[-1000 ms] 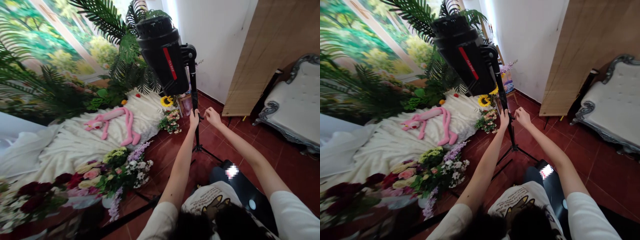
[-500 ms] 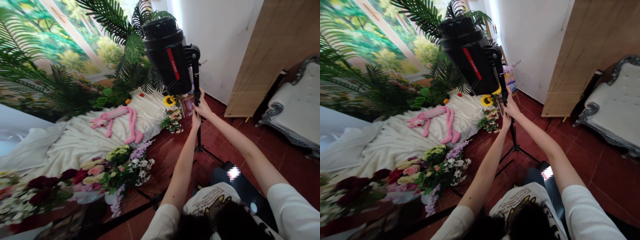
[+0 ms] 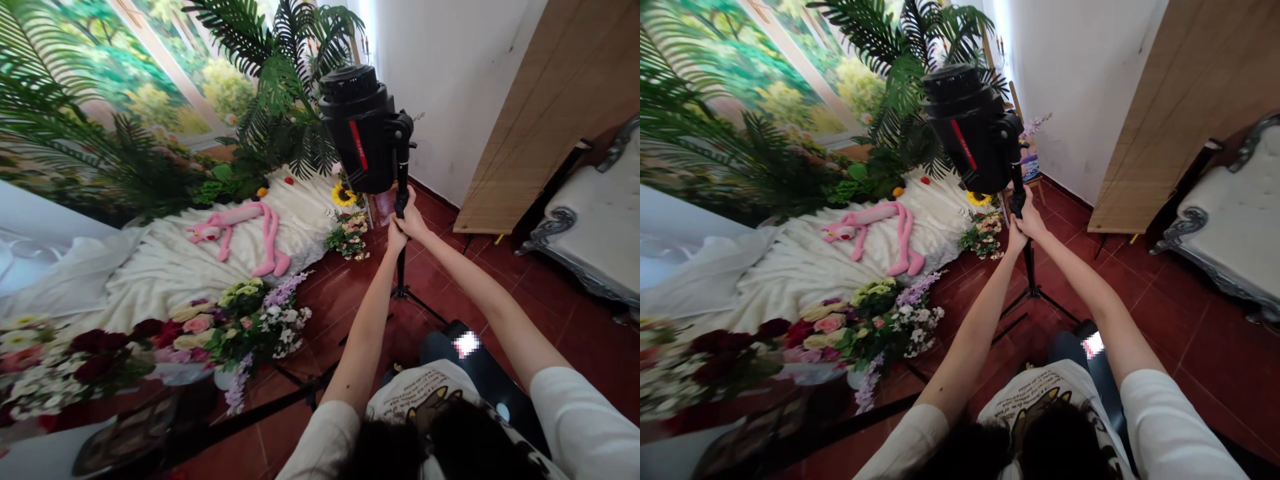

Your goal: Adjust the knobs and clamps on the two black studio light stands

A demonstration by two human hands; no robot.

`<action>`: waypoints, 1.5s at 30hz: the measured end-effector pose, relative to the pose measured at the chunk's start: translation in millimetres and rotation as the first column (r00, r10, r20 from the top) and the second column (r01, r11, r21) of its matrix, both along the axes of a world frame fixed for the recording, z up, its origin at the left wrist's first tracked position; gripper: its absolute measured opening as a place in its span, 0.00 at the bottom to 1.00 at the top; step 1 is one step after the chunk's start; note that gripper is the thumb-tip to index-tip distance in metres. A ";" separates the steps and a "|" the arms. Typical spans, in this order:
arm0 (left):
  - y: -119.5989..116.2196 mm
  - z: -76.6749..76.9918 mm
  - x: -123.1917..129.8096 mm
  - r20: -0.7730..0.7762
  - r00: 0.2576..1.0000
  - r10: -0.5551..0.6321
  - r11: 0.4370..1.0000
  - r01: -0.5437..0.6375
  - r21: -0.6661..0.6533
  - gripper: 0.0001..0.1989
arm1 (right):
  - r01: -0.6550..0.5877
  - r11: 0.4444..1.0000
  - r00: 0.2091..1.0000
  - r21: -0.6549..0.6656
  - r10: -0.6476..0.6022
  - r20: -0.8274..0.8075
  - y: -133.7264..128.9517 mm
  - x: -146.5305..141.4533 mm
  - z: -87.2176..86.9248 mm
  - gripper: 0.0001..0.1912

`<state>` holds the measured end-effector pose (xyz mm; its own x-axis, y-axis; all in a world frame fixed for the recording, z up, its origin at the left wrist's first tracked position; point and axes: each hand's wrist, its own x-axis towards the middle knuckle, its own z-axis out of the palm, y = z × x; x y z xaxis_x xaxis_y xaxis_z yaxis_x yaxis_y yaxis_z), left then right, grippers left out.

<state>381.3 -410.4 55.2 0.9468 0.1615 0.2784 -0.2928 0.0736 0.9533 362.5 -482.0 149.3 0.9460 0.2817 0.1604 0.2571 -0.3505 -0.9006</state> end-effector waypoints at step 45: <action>5.6 10.3 0.2 -0.023 1.000 -0.015 0.975 0.020 0.220 0.14 | 0.250 0.967 0.967 -0.045 -0.247 0.057 -56.5 -38.3 -80.3 0.22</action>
<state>381.6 -404.9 65.6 0.9551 0.0819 0.2849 -0.2728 -0.1335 0.9528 324.2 -538.5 69.1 0.9783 0.0476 0.2018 0.2011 -0.4546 -0.8677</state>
